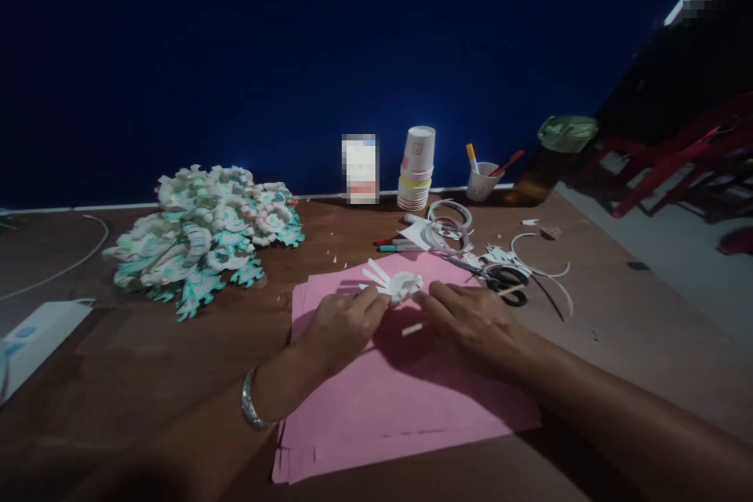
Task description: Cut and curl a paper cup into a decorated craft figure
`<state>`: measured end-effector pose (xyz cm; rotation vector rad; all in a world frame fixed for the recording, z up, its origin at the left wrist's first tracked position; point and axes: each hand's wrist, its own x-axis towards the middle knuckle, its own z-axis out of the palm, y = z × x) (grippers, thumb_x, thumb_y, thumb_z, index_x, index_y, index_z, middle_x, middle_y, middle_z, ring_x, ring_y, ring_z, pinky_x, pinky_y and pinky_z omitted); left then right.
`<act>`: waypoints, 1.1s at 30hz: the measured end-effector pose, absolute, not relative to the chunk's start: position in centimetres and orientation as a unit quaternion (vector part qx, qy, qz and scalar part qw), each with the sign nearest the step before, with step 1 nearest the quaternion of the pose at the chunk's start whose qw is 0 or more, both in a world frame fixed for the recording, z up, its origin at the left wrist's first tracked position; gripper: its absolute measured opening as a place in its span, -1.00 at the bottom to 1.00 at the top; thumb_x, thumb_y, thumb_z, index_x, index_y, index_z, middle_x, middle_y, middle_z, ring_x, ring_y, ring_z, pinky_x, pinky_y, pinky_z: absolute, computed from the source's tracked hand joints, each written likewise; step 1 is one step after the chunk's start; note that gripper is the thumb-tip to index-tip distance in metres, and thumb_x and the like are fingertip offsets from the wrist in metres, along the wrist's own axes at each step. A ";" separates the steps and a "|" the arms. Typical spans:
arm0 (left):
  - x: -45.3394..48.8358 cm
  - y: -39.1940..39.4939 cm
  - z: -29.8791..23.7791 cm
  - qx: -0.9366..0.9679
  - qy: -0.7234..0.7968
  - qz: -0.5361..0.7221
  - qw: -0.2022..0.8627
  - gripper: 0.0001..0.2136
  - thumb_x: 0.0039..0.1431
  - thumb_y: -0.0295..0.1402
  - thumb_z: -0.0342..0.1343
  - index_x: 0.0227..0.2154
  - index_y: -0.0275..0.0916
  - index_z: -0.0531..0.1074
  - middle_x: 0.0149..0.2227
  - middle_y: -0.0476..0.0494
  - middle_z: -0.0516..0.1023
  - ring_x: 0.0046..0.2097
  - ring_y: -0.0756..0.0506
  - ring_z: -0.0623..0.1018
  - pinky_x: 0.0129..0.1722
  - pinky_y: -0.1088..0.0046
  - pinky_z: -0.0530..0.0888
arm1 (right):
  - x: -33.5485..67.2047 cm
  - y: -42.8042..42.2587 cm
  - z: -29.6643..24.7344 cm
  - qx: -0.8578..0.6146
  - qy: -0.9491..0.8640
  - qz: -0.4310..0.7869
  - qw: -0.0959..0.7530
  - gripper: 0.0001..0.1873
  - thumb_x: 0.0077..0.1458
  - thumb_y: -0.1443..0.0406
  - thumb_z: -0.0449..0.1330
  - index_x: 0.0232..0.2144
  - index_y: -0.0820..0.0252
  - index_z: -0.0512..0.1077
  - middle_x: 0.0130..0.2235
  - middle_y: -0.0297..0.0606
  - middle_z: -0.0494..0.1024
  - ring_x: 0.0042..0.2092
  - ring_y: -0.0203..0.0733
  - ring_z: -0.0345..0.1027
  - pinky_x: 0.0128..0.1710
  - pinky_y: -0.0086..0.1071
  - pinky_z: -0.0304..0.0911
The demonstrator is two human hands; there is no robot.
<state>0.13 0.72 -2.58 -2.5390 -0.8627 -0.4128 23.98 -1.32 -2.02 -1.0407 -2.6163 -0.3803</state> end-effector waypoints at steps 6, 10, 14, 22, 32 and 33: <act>0.7 0.2 -2.3 -0.922 -0.276 -0.155 0.222 -0.81 0.30 -0.56 -0.04 -0.40 -0.24 0.38 -0.48 -0.03 0.42 -0.48 -0.06 0.45 -0.58 0.39 0.25 | 23.0 -0.7 -3.7 -0.325 -0.914 -0.124 0.209 -0.76 0.17 0.34 0.19 -0.11 0.31 0.38 -0.30 -0.19 0.47 -0.37 -0.18 0.34 -0.47 -0.35 0.15; 0.7 -0.1 -1.6 -0.921 -0.264 -0.209 0.198 -0.87 0.35 -0.47 0.00 -0.19 -0.25 0.46 -0.44 -0.03 0.46 -0.43 -0.03 0.47 -0.51 0.44 0.32 | 23.3 -0.5 -3.5 -0.352 -0.913 -0.038 0.203 -0.66 0.06 0.12 0.29 -0.22 0.25 0.41 -0.27 -0.22 0.43 -0.37 -0.23 0.30 -0.46 -0.37 0.12; 0.1 0.4 -0.9 -0.916 -0.260 -0.267 0.149 -0.73 0.30 -0.33 0.13 0.03 -0.24 0.41 -0.24 -0.15 0.53 -0.21 -0.12 0.53 -0.25 0.34 0.48 | 24.0 -0.1 -3.5 -0.377 -0.896 -0.068 0.225 -0.88 0.11 0.38 0.20 -0.23 0.22 0.43 -0.28 -0.26 0.44 -0.39 -0.29 0.29 -0.49 -0.40 -0.01; -0.2 1.4 -1.3 -0.929 -0.246 -0.223 0.162 -0.87 0.34 -0.49 0.04 -0.20 -0.24 0.49 -0.33 -0.07 0.54 -0.31 -0.05 0.47 -0.36 0.39 0.36 | 23.5 -0.3 -3.3 -0.379 -0.893 -0.097 0.223 -0.73 0.07 0.17 0.25 -0.22 0.22 0.44 -0.23 -0.18 0.43 -0.34 -0.21 0.29 -0.47 -0.38 0.04; 0.2 -0.2 -1.2 -0.939 -0.200 -0.194 0.203 -0.89 0.30 -0.52 0.05 -0.26 -0.32 0.49 -0.34 -0.14 0.53 -0.33 -0.08 0.47 -0.41 0.35 0.35 | 23.6 0.5 -4.0 -0.393 -0.876 -0.112 0.256 -0.85 0.16 0.45 0.16 -0.27 0.19 0.51 -0.26 -0.24 0.45 -0.34 -0.26 0.30 -0.49 -0.41 0.02; 0.2 -0.3 -1.2 -0.938 -0.192 -0.200 0.208 -0.90 0.29 -0.53 0.07 -0.29 -0.32 0.48 -0.32 -0.15 0.54 -0.31 -0.09 0.47 -0.40 0.34 0.35 | 23.4 0.5 -4.0 -0.395 -0.873 -0.110 0.264 -0.84 0.17 0.45 0.15 -0.27 0.18 0.51 -0.28 -0.25 0.46 -0.35 -0.27 0.30 -0.49 -0.41 0.01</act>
